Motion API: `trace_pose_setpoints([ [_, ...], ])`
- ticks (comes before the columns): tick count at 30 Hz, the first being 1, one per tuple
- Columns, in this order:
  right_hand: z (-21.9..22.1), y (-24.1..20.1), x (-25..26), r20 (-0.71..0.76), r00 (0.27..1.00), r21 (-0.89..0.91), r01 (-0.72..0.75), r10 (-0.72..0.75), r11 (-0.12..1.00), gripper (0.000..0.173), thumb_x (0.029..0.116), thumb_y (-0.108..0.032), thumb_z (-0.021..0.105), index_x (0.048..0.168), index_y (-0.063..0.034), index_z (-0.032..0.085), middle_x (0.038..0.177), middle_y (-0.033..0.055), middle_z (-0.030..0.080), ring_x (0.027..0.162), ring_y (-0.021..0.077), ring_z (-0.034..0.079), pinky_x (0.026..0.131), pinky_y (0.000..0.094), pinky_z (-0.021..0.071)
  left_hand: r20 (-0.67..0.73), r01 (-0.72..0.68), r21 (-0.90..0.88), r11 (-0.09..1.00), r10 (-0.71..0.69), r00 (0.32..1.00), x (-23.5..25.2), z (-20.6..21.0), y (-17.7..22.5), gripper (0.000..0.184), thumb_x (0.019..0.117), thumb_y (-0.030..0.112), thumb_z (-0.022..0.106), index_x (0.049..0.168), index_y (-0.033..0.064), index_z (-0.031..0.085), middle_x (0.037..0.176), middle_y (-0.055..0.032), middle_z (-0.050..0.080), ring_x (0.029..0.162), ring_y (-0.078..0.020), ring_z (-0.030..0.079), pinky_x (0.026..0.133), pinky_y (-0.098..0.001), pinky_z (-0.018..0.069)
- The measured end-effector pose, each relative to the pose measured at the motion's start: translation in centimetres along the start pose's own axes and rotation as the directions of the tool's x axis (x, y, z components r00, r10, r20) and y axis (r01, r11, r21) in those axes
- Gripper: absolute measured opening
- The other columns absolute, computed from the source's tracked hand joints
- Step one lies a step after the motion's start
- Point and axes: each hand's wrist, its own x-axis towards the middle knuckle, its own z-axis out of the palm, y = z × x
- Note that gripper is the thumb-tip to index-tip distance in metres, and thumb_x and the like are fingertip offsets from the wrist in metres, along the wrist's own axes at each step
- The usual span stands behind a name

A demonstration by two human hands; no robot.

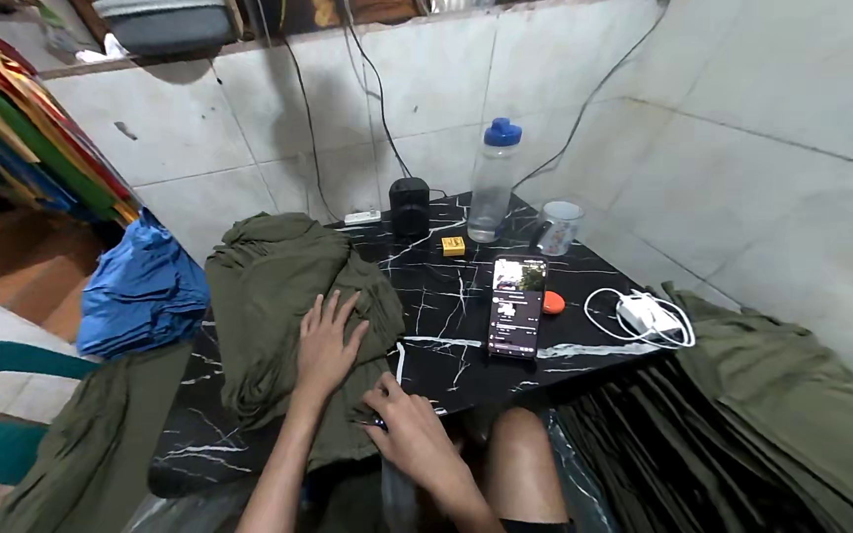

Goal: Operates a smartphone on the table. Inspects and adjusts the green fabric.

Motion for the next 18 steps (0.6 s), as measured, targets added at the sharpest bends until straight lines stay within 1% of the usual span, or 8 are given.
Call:
trace_pose_setpoints([
  [4,0.0,-0.2,0.3,0.008,1.000,-0.020,-0.023,0.023,1.000,0.033,0.0968,-0.024,0.065,0.128,-0.0155,0.068,0.139,0.0160,0.057,0.089,0.0319,0.070,0.079,0.0497,0.0592,0.081,-0.007,-0.010,1.000,0.008,0.997,0.4,-0.2,0.3,0.062,0.1046,0.063,0.034,0.158,0.0310,0.042,0.169,-0.0066,0.028,0.157,-0.0355,0.019,0.124,-0.0594,0.0156],
  [6,-0.3,0.3,0.4,-0.002,0.999,-0.010,-0.046,0.046,0.999,0.036,0.0929,-0.016,0.066,0.129,-0.0165,0.069,0.135,0.0158,0.059,0.093,0.0327,0.070,0.081,0.0510,0.0588,0.118,-0.045,-0.079,0.996,0.055,0.991,-0.7,-0.8,0.0,0.064,0.1037,0.060,0.041,0.160,0.0288,0.038,0.170,-0.0084,0.022,0.158,-0.0337,0.014,0.125,-0.0596,0.0139],
  [8,-0.6,1.3,0.1,-0.088,0.995,-0.010,-0.058,0.057,0.998,0.035,0.0900,-0.012,0.066,0.125,-0.0156,0.071,0.129,0.0153,0.064,0.092,0.0325,0.071,0.078,0.0517,0.0589,0.153,-0.071,-0.157,0.985,0.095,0.984,-2.9,-1.9,-0.1,0.066,0.1025,0.054,0.050,0.160,0.0236,0.038,0.171,-0.0075,0.019,0.159,-0.0297,0.013,0.126,-0.0584,0.0149],
  [10,-1.3,2.8,-0.7,-0.285,0.958,0.013,-0.041,0.043,0.999,0.036,0.0867,-0.009,0.068,0.122,-0.0147,0.072,0.120,0.0115,0.069,0.088,0.0282,0.072,0.076,0.0498,0.0608,0.128,-0.105,-0.182,0.978,0.129,0.983,-6.1,-2.6,-0.2,0.060,0.1019,0.049,0.054,0.156,0.0240,0.046,0.169,-0.0078,0.026,0.158,-0.0280,0.019,0.126,-0.0570,0.0185],
  [12,-2.3,5.0,-1.4,-0.570,0.822,0.023,0.004,0.010,1.000,0.035,0.0862,-0.010,0.072,0.121,-0.0141,0.073,0.113,0.0049,0.073,0.089,0.0204,0.073,0.077,0.0444,0.0631,0.106,-0.131,-0.176,0.976,0.151,0.983,-9.7,-2.3,-0.1,0.050,0.1049,0.047,0.049,0.149,0.0249,0.055,0.167,-0.0091,0.032,0.156,-0.0305,0.024,0.126,-0.0572,0.0214],
  [14,-3.6,7.3,-2.0,-0.775,0.632,0.027,0.023,0.007,0.999,0.041,0.0898,-0.009,0.070,0.131,-0.0087,0.067,0.117,0.0070,0.073,0.093,0.0204,0.073,0.077,0.0440,0.0631,0.099,-0.125,-0.194,0.973,0.146,0.984,-12.9,-1.6,0.1,0.048,0.1086,0.047,0.039,0.149,0.0261,0.055,0.165,-0.0051,0.036,0.155,-0.0285,0.028,0.126,-0.0551,0.0236],
  [16,-4.7,9.1,-2.8,-0.875,0.481,0.056,0.003,0.048,0.998,0.047,0.0930,-0.007,0.065,0.140,-0.0041,0.059,0.123,0.0107,0.072,0.096,0.0224,0.074,0.077,0.0440,0.0631,0.023,-0.136,-0.217,0.967,0.144,0.989,-15.2,-0.9,-0.1,0.048,0.1085,0.047,0.040,0.148,0.0251,0.057,0.160,-0.0003,0.046,0.151,-0.0225,0.037,0.125,-0.0514,0.0278],
  [18,-5.4,10.4,-3.6,-0.921,0.382,0.077,-0.031,0.083,0.997,0.053,0.0920,-0.003,0.063,0.144,-0.0006,0.053,0.125,0.0128,0.072,0.101,0.0239,0.075,0.081,0.0442,0.0627,-0.066,-0.170,-0.229,0.958,0.159,0.985,-16.4,-0.7,-0.6,0.050,0.1033,0.054,0.051,0.143,0.0262,0.062,0.154,0.0023,0.053,0.147,-0.0190,0.044,0.122,-0.0468,0.0349],
])
